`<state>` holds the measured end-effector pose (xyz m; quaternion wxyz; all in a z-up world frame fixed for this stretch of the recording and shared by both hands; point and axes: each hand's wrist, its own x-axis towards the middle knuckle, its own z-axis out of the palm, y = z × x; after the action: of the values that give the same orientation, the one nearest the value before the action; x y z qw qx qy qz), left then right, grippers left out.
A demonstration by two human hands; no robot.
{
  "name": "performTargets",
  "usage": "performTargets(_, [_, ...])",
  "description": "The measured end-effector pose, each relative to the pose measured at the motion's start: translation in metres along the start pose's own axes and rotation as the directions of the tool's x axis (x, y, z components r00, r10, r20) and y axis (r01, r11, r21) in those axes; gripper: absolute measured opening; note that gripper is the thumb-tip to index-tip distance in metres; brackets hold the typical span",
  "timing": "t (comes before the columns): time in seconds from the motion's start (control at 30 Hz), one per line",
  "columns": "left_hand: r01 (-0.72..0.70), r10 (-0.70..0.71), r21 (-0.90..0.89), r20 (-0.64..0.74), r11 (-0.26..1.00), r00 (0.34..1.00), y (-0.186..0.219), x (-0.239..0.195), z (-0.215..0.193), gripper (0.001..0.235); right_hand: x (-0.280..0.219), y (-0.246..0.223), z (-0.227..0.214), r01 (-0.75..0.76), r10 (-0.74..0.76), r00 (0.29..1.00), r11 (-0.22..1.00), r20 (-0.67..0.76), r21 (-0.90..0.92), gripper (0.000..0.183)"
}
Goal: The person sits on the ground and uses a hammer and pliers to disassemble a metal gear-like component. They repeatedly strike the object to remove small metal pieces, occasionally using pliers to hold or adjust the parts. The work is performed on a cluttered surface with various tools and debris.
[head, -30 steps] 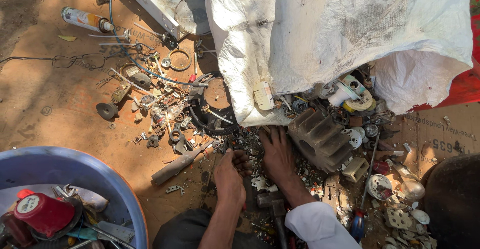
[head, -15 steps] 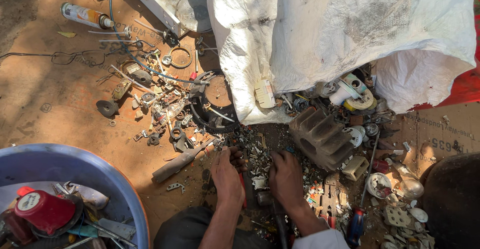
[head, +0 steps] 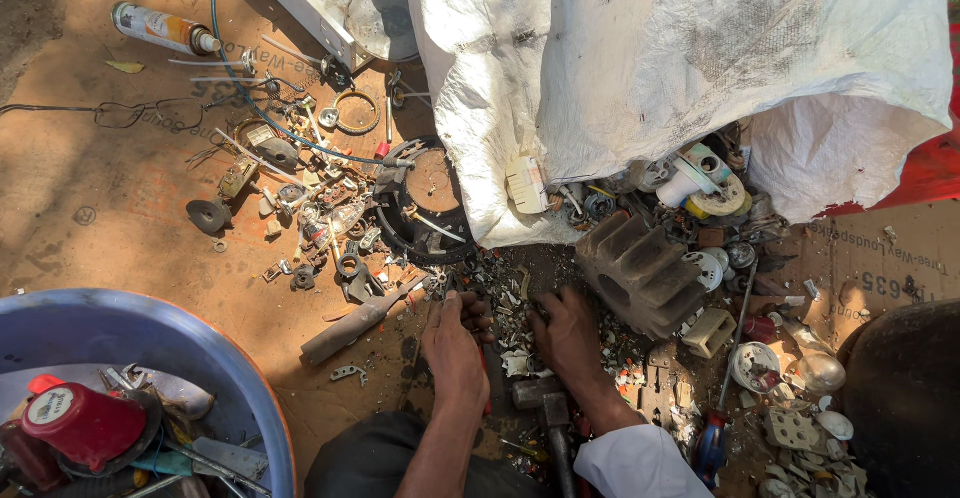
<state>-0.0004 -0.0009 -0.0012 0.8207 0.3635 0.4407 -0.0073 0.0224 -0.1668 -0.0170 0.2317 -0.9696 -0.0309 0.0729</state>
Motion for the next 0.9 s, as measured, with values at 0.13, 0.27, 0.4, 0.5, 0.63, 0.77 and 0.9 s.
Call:
performTargets(0.13, [0.0,0.0,0.0,0.005,1.0,1.0,0.002,0.001,-0.001,0.033,-0.003,0.011,-0.004,-0.175,0.176,0.984,0.983,-0.009,0.058,0.021])
performTargets(0.27, [0.001,-0.002,-0.062,-0.016,0.998,1.0,0.001,-0.003,-0.002,0.031,-0.024,0.021,-0.012,-0.214,0.214,0.977,0.973,0.007,0.081,0.027])
performTargets(0.4, [-0.203,0.175,-0.224,-0.139,0.953,0.975,0.012,-0.002,-0.001,0.026,-0.01,-0.007,-0.012,0.116,-0.098,0.985,0.986,-0.139,0.122,0.032])
performTargets(0.5, [-0.261,0.22,-0.204,-0.203,0.943,0.954,0.015,-0.005,-0.002,0.022,0.022,-0.043,-0.004,0.372,-0.357,0.924,0.921,-0.135,0.113,0.032])
performTargets(0.63, [-0.276,0.237,-0.18,-0.212,0.944,0.948,0.018,-0.005,0.001,0.021,0.051,-0.072,0.0,0.551,-0.551,0.835,0.834,-0.006,0.022,0.051])
performTargets(0.77, [-0.267,0.224,-0.183,-0.226,0.946,0.948,0.019,-0.004,0.0,0.02,0.026,-0.058,-0.008,0.526,-0.524,0.85,0.848,-0.046,0.067,0.059])
performTargets(0.9, [-0.235,0.198,-0.209,-0.183,0.949,0.963,0.015,-0.003,-0.001,0.018,-0.014,-0.027,-0.018,0.272,-0.263,0.962,0.937,-0.069,0.22,0.062])
